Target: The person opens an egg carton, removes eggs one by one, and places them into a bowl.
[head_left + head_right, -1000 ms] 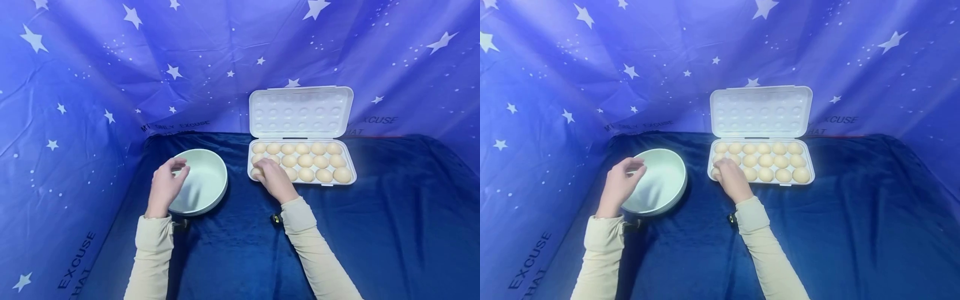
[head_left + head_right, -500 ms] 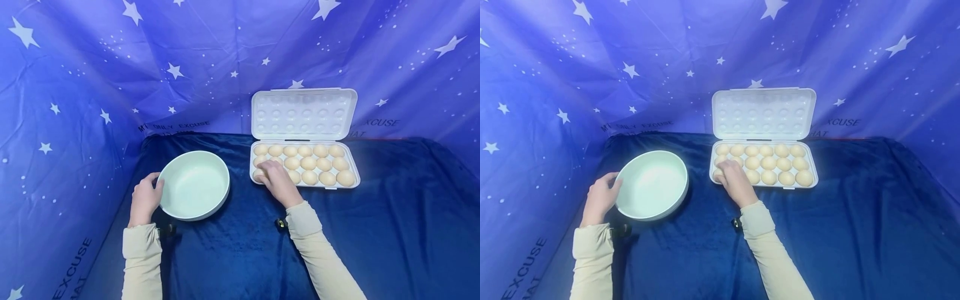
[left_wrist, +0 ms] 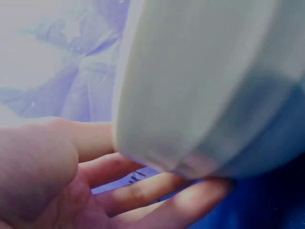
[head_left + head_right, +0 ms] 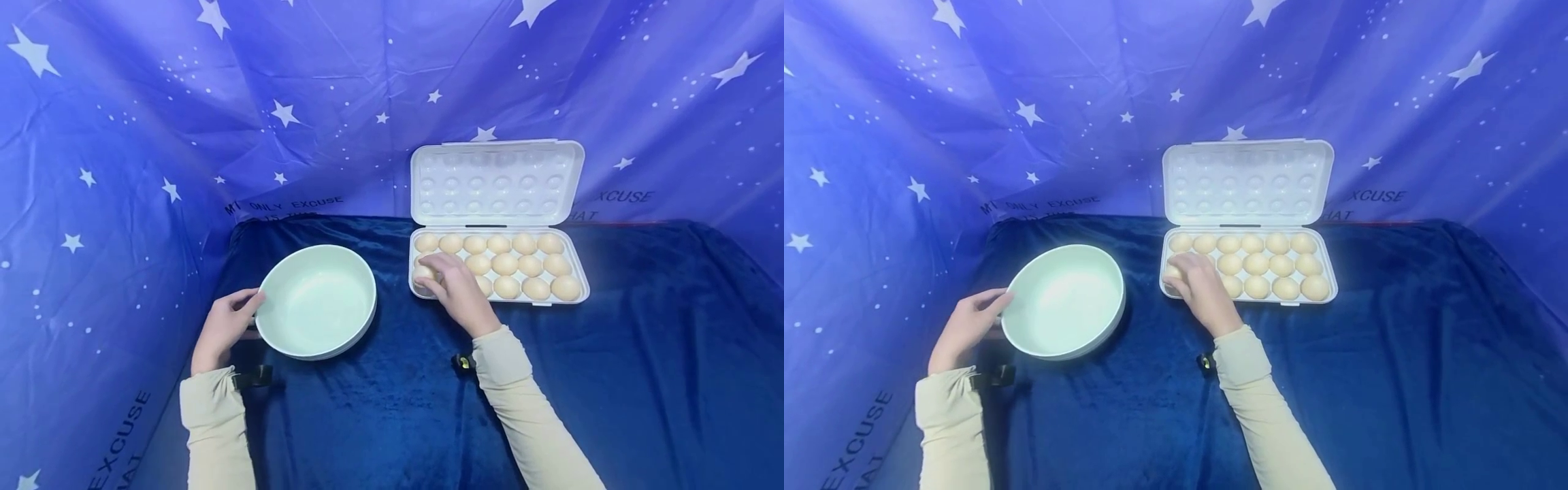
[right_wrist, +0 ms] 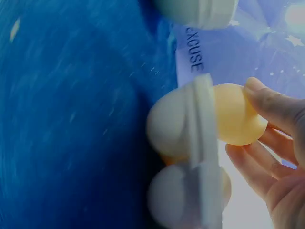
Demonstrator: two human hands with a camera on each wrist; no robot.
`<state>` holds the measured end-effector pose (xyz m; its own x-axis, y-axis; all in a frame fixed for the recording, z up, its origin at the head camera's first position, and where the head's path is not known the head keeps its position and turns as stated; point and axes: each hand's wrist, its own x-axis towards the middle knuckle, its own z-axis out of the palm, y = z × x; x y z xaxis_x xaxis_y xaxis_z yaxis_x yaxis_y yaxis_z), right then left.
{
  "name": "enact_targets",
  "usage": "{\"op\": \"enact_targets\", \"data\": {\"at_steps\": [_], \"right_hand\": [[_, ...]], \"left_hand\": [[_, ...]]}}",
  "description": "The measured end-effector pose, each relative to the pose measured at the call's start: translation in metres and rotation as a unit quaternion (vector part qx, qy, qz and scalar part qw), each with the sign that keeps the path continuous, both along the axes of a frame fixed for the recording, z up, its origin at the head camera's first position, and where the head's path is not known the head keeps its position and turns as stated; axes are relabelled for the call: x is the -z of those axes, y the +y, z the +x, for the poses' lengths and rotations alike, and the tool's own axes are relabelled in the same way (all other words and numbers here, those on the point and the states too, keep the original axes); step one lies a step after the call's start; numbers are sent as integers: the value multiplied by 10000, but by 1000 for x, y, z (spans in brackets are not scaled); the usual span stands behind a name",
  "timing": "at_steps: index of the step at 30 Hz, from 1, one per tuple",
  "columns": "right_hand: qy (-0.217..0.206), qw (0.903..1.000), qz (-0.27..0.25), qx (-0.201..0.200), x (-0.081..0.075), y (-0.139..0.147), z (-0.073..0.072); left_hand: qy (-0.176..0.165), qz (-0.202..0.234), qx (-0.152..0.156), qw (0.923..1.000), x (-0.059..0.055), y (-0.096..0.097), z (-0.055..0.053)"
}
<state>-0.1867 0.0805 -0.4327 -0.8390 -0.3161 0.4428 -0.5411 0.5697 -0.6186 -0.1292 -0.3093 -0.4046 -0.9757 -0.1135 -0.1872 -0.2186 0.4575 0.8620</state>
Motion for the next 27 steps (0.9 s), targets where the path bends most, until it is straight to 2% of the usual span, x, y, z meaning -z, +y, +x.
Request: {"op": "enact_targets", "data": {"at_steps": [2,6,12,16,22,27], "right_hand": [[26,9999,-102,-34,-3,-2,1],[98,9995,-255,-149,-15,-11,2],[-166,9954,-550,-765,-42,-51,3],[-332,9929,-207,-1126,-52,-78,3],[-413,9877,656,-1356,-49,-99,2],[-202,9875,1012,-1192,-33,-114,8]], "left_hand": [[-56,240,-18,9997,1,-1,0],[-175,433,-84,9989,2,-1,-2],[-203,551,-126,9982,1,-7,1],[-253,649,-141,9975,-1,-8,0],[-369,679,-130,9969,1,-7,-1],[-432,643,-98,9969,1,-10,0]]}}
